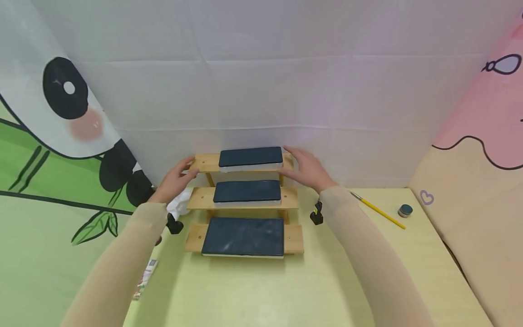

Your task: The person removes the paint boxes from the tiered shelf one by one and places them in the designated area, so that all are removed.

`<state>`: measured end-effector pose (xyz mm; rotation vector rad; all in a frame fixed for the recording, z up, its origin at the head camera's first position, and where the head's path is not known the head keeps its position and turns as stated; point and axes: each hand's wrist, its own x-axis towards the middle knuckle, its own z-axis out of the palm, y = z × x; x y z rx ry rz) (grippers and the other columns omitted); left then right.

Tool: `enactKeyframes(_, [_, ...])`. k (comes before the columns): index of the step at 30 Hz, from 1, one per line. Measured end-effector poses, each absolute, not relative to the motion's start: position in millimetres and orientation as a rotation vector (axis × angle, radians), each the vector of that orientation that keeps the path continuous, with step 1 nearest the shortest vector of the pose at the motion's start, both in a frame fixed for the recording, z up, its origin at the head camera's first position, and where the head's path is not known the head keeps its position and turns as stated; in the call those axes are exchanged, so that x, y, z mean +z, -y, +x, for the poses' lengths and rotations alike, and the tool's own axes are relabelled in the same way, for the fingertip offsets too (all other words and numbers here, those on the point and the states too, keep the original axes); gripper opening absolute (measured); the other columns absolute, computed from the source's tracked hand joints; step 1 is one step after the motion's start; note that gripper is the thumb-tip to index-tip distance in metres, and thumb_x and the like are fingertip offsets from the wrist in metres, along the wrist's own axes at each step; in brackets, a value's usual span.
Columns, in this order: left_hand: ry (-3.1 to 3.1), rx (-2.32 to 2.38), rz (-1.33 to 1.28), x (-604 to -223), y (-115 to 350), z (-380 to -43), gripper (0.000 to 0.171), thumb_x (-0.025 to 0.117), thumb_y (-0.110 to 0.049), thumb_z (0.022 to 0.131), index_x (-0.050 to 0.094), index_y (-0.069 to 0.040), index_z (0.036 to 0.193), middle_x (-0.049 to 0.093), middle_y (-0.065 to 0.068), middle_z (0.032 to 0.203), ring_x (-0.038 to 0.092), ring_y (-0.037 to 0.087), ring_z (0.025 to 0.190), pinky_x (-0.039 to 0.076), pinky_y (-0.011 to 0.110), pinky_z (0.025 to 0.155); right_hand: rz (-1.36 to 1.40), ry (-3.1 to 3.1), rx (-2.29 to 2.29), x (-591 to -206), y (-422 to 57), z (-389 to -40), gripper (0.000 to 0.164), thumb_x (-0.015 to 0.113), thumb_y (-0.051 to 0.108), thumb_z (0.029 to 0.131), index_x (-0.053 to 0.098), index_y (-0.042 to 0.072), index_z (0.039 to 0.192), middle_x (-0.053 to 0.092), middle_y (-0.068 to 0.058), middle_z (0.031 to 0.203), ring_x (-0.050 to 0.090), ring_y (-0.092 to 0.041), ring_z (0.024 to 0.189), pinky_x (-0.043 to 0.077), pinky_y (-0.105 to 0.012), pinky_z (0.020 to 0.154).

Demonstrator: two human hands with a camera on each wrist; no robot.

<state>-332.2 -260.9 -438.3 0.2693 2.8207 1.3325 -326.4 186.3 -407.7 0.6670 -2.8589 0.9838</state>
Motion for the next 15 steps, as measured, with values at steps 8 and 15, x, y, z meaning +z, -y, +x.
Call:
enactKeyframes(8, [-2.755,1.45,0.286,-440.0,253.2,-333.2,0.07,0.054,-0.044,0.11,0.027,-0.015,0.167,0.032,0.013,0.168,0.05,0.041,0.135,0.035,0.057,0.113,0.732,2.834,1.164,-409.6,-176.8,-337.4,0.094,0.075,0.05,0.096,0.026,0.014,0.167,0.032,-0.011,0.168,0.036,-0.032,0.15,0.03,-0.054,0.119])
enactKeyframes(15, [-2.724,1.463,0.251,-442.1,248.2,-334.3,0.068,0.055,-0.041,0.11,0.026,-0.017,0.167,0.024,0.01,0.171,0.059,0.04,0.126,0.04,0.056,0.11,0.669,2.852,1.222,-411.1,-168.6,-347.3,0.096,0.077,0.048,0.095,0.023,0.015,0.168,0.033,-0.01,0.167,0.036,-0.029,0.15,0.029,-0.049,0.12])
